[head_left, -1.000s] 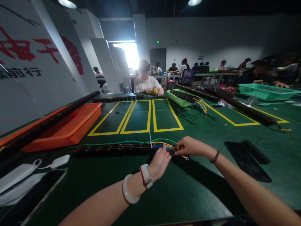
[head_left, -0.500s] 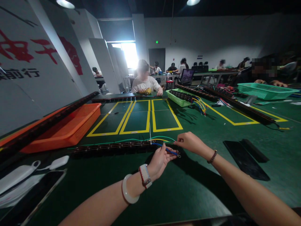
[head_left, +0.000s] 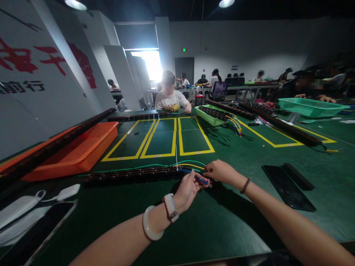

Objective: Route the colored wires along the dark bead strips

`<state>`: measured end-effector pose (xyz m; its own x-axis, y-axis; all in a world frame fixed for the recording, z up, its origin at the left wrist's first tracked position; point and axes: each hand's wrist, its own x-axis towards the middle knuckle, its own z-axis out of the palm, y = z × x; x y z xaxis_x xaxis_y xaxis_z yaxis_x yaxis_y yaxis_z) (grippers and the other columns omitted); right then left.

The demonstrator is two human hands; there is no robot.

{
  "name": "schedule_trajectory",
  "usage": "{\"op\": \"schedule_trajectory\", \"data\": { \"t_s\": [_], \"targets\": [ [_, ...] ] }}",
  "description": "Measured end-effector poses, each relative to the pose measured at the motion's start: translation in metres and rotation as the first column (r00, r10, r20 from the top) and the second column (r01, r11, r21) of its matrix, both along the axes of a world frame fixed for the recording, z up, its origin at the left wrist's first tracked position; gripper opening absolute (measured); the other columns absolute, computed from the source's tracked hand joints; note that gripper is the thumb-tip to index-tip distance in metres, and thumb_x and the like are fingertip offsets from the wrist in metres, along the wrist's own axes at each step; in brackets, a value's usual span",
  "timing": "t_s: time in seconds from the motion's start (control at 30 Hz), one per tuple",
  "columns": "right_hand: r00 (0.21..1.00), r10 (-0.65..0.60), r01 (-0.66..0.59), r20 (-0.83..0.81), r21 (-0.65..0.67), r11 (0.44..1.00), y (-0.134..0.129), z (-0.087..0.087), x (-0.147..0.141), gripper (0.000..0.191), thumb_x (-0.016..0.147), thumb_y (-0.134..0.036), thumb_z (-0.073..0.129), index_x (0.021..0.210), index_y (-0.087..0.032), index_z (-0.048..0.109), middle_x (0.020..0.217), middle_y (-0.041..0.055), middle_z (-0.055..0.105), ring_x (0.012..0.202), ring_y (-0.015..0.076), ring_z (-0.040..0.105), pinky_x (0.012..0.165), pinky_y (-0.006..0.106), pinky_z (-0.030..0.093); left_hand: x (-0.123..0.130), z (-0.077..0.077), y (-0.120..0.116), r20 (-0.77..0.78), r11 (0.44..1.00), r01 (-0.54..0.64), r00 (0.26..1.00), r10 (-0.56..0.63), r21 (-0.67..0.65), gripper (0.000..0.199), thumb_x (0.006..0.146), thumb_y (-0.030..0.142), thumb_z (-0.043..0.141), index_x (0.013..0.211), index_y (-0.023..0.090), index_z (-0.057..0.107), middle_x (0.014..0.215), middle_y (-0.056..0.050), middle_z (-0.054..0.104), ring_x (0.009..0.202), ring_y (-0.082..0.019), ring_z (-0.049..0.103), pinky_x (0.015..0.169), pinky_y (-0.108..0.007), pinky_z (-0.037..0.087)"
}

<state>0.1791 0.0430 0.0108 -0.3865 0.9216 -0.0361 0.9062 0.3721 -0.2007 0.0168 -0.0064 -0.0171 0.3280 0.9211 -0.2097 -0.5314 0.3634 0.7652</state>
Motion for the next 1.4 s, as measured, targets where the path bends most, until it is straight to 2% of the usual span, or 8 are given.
{"op": "schedule_trajectory", "data": {
  "t_s": [0.3,0.4,0.5,0.6,0.93,1.13,1.27,1.4],
  "targets": [
    [0.995,0.042,-0.018,-0.088,0.256,0.966,-0.005,0.016,0.002,0.049,0.094,-0.05,0.033,0.069,-0.019,0.062,0.062,0.0032,0.06,0.057,0.0138,0.053,0.051,0.024,0.026,0.0,-0.003,0.002,0.034,1.0,-0.015,0.999,0.016,-0.026,0.032,0.092,0.036,0.039,0.077,0.012,0.054,0.076,-0.011,0.065,0.076,-0.021,0.065,0.078,-0.038,0.048],
    [0.959,0.267,-0.212,-0.1,0.373,0.903,-0.009,0.017,0.002,0.045,0.096,-0.045,0.032,0.081,-0.017,0.064,0.067,0.0047,0.061,0.061,0.0137,0.054,0.055,0.023,0.03,0.0,-0.006,0.003,0.079,0.999,-0.029,0.996,0.031,-0.024,0.03,0.089,0.038,0.047,0.079,0.012,0.057,0.076,-0.009,0.065,0.075,-0.019,0.064,0.077,-0.036,0.049],
    [0.853,0.518,-0.495,0.061,0.409,0.767,-0.015,0.015,-0.001,0.043,0.095,-0.044,0.034,0.089,-0.015,0.065,0.069,0.0069,0.061,0.063,0.0148,0.053,0.059,0.025,0.032,0.0,-0.005,0.003,0.101,0.999,-0.024,0.994,0.028,-0.041,0.032,0.086,0.042,0.051,0.077,0.012,0.057,0.07,-0.006,0.064,0.065,-0.014,0.06,0.07,-0.03,0.048],
    [0.776,0.608,-0.622,0.166,0.36,0.696,-0.021,0.014,-0.007,0.04,0.095,-0.043,0.035,0.101,-0.015,0.063,0.072,0.0075,0.062,0.064,0.0155,0.053,0.06,0.027,0.032,0.0,-0.002,0.001,0.067,0.997,-0.034,0.997,0.038,-0.065,0.034,0.084,0.044,0.053,0.073,0.012,0.056,0.068,-0.003,0.062,0.058,-0.011,0.056,0.062,-0.025,0.046],
    [0.863,0.506,-0.493,0.017,0.252,0.833,-0.018,0.017,-0.008,0.029,0.092,-0.026,0.044,0.116,-0.018,0.057,0.089,0.0076,0.067,0.075,0.0161,0.061,0.063,0.025,0.04,-0.001,-0.01,0.005,0.089,0.999,-0.001,0.996,0.005,-0.043,0.039,0.088,0.046,0.045,0.085,0.011,0.06,0.078,-0.01,0.067,0.078,-0.018,0.064,0.082,-0.035,0.048],
    [0.893,0.45,-0.435,-0.027,0.207,0.876,-0.012,0.017,-0.003,0.022,0.088,-0.015,0.047,0.096,-0.017,0.067,0.082,0.0062,0.064,0.072,0.015,0.058,0.063,0.023,0.04,0.001,-0.002,-0.003,-0.236,0.963,0.256,0.944,-0.229,0.089,0.063,0.082,0.065,0.035,0.074,0.007,0.06,0.068,-0.017,0.067,0.064,-0.023,0.066,0.063,-0.035,0.051],
    [0.876,0.478,-0.465,-0.072,0.145,0.873,-0.007,0.01,0.0,0.029,0.087,-0.013,0.048,0.11,-0.02,0.064,0.089,0.0069,0.065,0.079,0.0164,0.059,0.067,0.024,0.041,0.001,0.004,-0.008,-0.361,0.889,0.437,0.858,-0.366,0.135,0.065,0.078,0.069,0.036,0.068,0.009,0.06,0.068,-0.016,0.067,0.064,-0.022,0.066,0.06,-0.032,0.049],
    [0.857,0.514,-0.507,-0.036,0.112,0.854,-0.004,0.004,0.001,0.035,0.086,-0.013,0.05,0.118,-0.021,0.061,0.09,0.0073,0.065,0.081,0.0173,0.06,0.067,0.025,0.04,0.002,0.005,-0.008,-0.387,0.862,0.485,0.83,-0.401,0.147,0.065,0.08,0.067,0.034,0.068,0.01,0.061,0.069,-0.015,0.068,0.063,-0.02,0.066,0.061,-0.03,0.049]
  ]
}}
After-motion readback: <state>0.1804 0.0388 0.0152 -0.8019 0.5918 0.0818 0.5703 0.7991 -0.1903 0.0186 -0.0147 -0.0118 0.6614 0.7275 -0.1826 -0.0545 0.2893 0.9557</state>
